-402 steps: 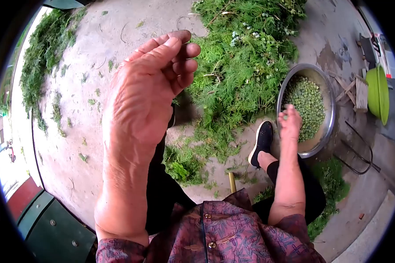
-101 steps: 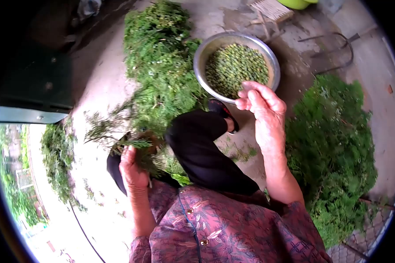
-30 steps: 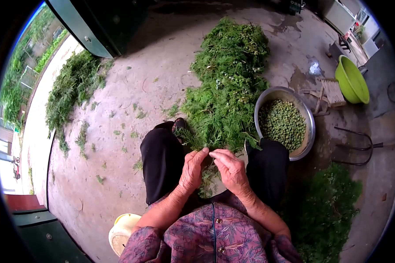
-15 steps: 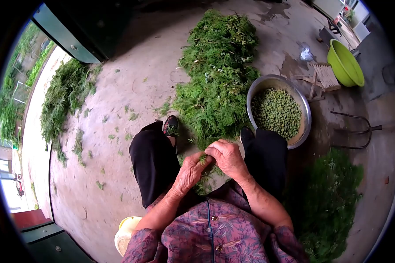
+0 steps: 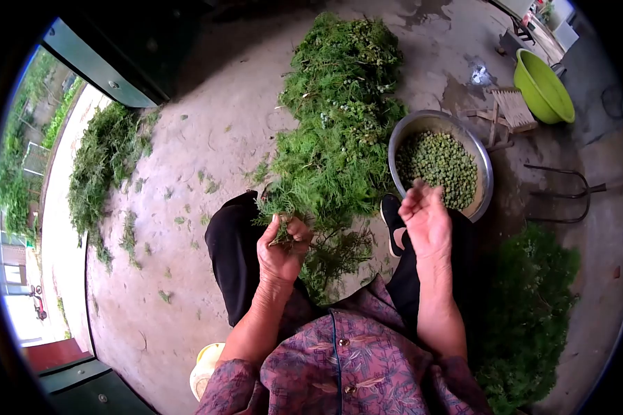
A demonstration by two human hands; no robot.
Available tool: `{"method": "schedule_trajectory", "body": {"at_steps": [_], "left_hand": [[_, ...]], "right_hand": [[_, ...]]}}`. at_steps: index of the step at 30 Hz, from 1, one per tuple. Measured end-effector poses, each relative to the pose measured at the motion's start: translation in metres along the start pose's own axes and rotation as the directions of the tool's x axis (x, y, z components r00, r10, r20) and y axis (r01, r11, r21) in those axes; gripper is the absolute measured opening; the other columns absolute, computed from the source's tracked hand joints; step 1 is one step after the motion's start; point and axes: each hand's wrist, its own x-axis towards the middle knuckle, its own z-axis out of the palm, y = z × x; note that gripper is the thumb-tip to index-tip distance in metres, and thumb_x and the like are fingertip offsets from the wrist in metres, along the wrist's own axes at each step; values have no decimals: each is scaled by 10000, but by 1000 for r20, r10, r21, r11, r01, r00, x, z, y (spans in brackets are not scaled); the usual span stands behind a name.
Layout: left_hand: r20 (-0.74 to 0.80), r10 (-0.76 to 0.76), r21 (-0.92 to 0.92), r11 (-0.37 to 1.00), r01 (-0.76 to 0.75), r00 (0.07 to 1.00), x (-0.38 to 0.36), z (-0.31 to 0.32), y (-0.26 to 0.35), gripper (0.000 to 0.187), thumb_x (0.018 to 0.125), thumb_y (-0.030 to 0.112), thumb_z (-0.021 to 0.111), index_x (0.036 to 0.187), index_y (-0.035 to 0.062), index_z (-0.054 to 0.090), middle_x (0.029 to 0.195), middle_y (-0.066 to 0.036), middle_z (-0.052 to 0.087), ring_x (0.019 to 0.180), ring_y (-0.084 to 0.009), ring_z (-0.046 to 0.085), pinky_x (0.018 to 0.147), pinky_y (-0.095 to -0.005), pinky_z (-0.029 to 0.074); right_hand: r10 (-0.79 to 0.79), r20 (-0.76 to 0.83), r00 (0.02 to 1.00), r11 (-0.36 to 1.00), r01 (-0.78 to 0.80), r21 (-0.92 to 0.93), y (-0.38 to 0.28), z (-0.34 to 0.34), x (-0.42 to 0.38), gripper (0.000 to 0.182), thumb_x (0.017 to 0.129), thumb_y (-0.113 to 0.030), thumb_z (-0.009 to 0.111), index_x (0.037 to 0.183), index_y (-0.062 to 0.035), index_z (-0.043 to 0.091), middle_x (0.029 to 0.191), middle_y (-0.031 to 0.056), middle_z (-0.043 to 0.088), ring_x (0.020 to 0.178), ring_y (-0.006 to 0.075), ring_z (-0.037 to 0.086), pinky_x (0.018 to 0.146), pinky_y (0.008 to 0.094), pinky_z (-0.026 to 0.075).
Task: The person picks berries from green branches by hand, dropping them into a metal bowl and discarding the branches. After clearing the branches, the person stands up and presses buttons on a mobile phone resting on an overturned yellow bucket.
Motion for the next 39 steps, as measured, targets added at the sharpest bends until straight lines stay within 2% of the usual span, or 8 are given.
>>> {"method": "schedule_trajectory", "body": {"at_steps": [3, 6, 14, 17, 24, 29, 32, 39], "left_hand": [[-41, 4, -81, 997, -8, 999, 1, 6, -2, 248, 890, 291, 471, 757, 83, 485, 641, -22, 405, 627, -153, 388, 625, -277, 365], [12, -39, -137, 990, 40, 999, 8, -16, 4, 253, 869, 285, 489, 698, 104, 449, 640, -23, 386, 654, -165, 375, 583, -277, 365], [239, -102, -365, 912, 187, 966, 18, -10, 31, 157, 835, 163, 462, 694, 108, 420, 682, -26, 402, 758, -190, 384, 609, -271, 374], [205, -67, -276, 953, 123, 977, 22, -5, 40, 143, 842, 154, 434, 710, 101, 428, 653, -3, 403, 691, -163, 410, 661, -319, 367], [157, 165, -443, 893, -80, 974, 35, 5, 31, 173, 834, 193, 458, 684, 107, 463, 604, -7, 394, 520, -142, 357, 599, -317, 329], [48, 194, -409, 899, -158, 980, 40, 21, 24, 139, 812, 138, 427, 683, 85, 428, 610, -7, 387, 538, -141, 377, 646, -314, 351], [-6, 177, -352, 921, -167, 984, 39, 30, 7, 160, 891, 194, 410, 777, 87, 449, 638, -15, 393, 572, -152, 380, 651, -321, 348], [-57, 292, 566, 797, -209, 955, 33, 41, 15, 418, 882, 313, 526, 1173, 19, 469, 1081, -107, 565, 1014, -209, 510, 863, -329, 390]], "right_hand": [[95, -7, 995, 566, -60, -823, 36, 1, -17, 430, 856, -359, 556, 1081, 7, 546, 962, 132, 614, 873, 237, 594, 770, 330, 489], [241, 124, 963, -68, 144, -987, 54, 9, -25, 542, 827, -366, 590, 1204, 6, 477, 1149, 198, 552, 1063, 306, 539, 880, 344, 440], [528, 45, 848, -80, 103, -991, 50, 25, -24, 686, 694, -32, 674, 1303, 7, 360, 1320, 172, 416, 1213, 278, 408, 994, 310, 330], [476, 208, 855, 606, -148, -781, 70, 0, -23, 574, 750, 29, 602, 1281, 28, 384, 1286, 112, 459, 1182, 208, 430, 983, 289, 335], [288, 63, 955, 885, -241, -398, 69, 10, -21, 468, 797, 41, 561, 1249, 15, 444, 1190, 58, 536, 1081, 124, 475, 954, 270, 354], [244, 184, 952, 613, -4, -790, 101, 11, -20, 1313, 508, -625, 730, 1368, 61, 14, 1422, 271, 115, 1337, 332, 99, 1083, 392, 137], [1, 304, 953, 296, 290, -910, 121, 23, -26, 761, 728, -319, 727, 1270, 50, 340, 1213, 191, 491, 1095, 273, 495, 933, 362, 403], [286, -66, 956, 915, -292, -279, 102, 16, -12, 345, 837, -110, 595, 1139, -18, 458, 970, 117, 603, 847, 221, 614, 723, 364, 530]]}}
